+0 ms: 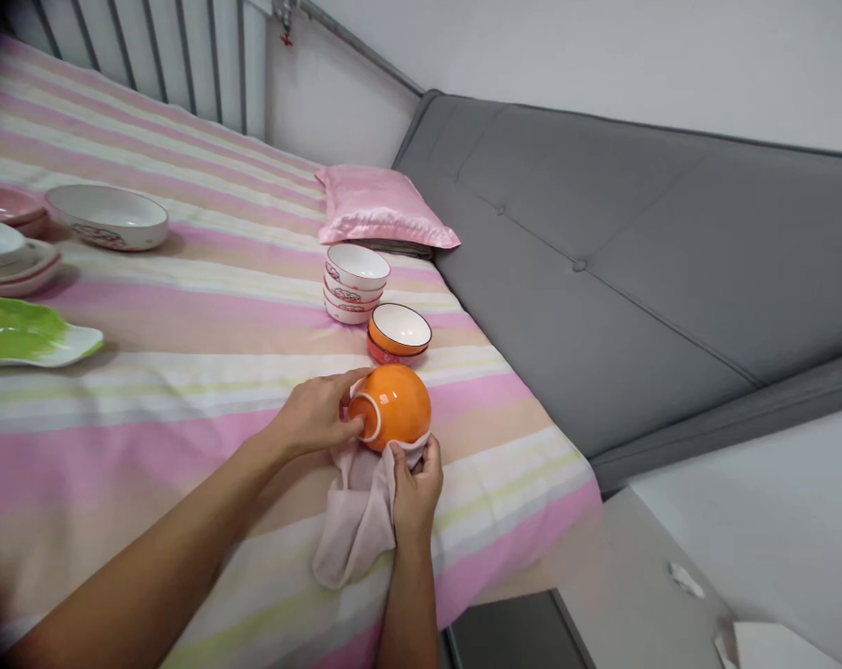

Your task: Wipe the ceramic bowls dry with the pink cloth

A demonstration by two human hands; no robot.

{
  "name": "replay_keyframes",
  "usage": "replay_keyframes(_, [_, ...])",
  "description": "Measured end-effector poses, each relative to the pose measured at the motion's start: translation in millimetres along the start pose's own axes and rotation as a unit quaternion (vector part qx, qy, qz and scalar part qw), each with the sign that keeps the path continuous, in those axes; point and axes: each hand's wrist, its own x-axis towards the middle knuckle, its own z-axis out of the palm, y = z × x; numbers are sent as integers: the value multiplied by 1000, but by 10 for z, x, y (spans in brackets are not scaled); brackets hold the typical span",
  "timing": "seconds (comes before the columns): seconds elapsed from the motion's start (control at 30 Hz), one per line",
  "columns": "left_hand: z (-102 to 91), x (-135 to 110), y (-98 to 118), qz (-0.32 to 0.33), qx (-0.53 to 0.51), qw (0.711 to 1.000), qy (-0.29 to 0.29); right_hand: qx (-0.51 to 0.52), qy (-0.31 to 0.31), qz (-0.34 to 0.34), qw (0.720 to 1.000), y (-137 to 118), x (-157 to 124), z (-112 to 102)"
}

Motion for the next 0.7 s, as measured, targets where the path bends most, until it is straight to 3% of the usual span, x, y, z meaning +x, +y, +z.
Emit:
replay_keyframes(0.33, [-7,17,-35,-9,-107,994,36,0,8,6,1000,68,26,-44])
replay_keyframes(0.7, [-33,-11,-90,41,-211,977,-15,54,24,24,998,-25,-19,-11])
